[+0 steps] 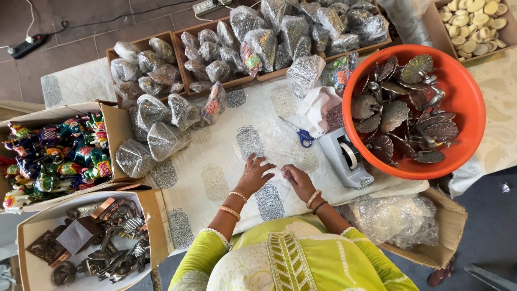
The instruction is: The person wraps leaf-shaped decorative metal ornaments in bubble wrap at a work table, folding the plastic around each item and securing it, then sets wrapped pieces aside. A tape dispenser and scissors sit on the table, and boxes of unwrapped ornaments and other colorful figurines surround the work area.
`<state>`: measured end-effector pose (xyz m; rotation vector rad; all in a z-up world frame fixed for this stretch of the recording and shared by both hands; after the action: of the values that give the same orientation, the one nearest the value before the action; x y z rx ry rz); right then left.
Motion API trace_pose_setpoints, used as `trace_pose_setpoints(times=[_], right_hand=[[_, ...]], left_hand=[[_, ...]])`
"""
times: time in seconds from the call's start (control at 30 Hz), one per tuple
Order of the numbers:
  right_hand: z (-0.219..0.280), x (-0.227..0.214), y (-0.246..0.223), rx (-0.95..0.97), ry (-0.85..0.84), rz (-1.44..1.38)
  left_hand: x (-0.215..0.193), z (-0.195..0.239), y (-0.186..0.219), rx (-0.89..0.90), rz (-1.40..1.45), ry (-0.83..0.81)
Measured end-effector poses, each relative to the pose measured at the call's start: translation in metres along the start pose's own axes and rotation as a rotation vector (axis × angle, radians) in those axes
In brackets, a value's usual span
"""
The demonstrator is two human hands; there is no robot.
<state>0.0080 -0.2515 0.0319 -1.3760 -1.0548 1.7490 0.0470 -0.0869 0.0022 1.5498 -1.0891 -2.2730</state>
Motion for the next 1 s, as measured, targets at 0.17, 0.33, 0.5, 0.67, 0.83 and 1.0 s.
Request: trace_pose_setpoints(times=[0.17, 0.33, 0.5, 0.67, 0.83, 1.0], right_hand=[[-0.002, 0.001, 0.009, 0.02, 0.003, -0.102], [-0.005, 0.006, 0.035, 0.053, 0.05, -0.088], [-0.008, 0.004, 0.031, 0.075, 0.059, -0.086], [-0.01, 0.002, 0.029, 0.096, 0.082, -0.092], [-0.012, 0.001, 0.03, 0.054, 0.1, -0.203], [-0.014, 0.005, 0.029, 0.064, 0.046, 0.125]], left_hand=[[0.009, -0.007, -0.01, 0.007, 0.027, 0.009], [-0.012, -0.01, 0.013, 0.0, 0.121, 0.023], [-0.008, -0.011, 0.029, -0.02, 0.026, -0.011], [-0.001, -0.016, 0.019, -0.108, 0.009, 0.034], [0.006, -0.018, 0.005, -0.225, 0.021, 0.024], [-0.005, -0.018, 0.022, -0.096, 0.016, 0.032]])
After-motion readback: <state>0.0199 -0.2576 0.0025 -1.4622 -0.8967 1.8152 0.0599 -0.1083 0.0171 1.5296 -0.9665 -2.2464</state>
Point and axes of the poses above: each hand's wrist, its own z-axis away from the middle knuckle, its own x-axis out of the palm, y = z × x, the point moved 8 cm from there along -z, towards the middle knuckle, and after that the axes turned 1 degree about y, right-handed, at the moved point
